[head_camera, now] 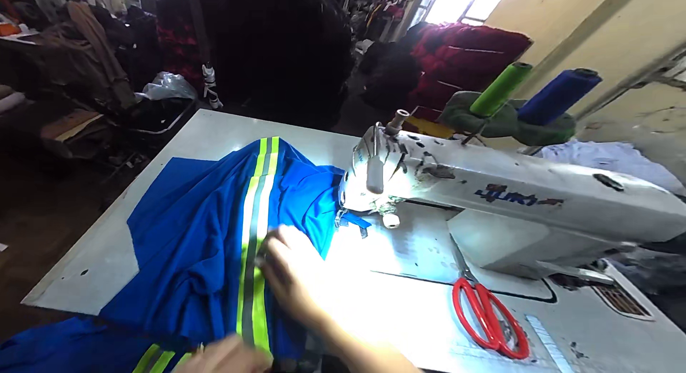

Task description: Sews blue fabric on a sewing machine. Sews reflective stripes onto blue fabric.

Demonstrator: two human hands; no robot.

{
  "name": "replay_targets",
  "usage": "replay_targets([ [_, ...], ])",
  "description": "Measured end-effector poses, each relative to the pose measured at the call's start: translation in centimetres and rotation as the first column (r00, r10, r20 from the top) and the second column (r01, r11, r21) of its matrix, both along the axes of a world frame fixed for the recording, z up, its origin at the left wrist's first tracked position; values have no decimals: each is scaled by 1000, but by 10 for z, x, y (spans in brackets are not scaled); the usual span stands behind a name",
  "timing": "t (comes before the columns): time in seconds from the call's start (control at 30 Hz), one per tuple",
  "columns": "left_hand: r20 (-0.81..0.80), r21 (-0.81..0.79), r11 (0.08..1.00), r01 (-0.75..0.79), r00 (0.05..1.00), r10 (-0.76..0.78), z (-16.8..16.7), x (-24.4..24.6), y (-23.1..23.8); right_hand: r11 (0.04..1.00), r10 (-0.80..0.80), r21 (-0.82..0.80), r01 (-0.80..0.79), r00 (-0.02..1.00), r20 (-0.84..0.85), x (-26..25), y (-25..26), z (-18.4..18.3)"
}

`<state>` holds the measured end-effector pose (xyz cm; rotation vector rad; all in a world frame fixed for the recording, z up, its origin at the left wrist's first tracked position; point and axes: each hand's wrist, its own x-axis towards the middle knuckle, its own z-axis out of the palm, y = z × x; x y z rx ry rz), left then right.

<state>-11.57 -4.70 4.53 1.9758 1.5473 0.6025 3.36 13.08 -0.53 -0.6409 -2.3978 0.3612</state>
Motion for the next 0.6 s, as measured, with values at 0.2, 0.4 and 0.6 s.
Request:
replay_targets([
  [0.2,-32,191,952,238,971,-236,-42,19,146,968,-218,-92,235,961,168,74,-43,-19],
  [0.4,-490,-115,993,-23,871,-37,-49,34,237,986,-164,19,165,951,263,95,-27,-20],
  [0.6,-530,-8,997,-82,845,65,-47,64,297,878,-397,17,479,708,583,100,19,9],
])
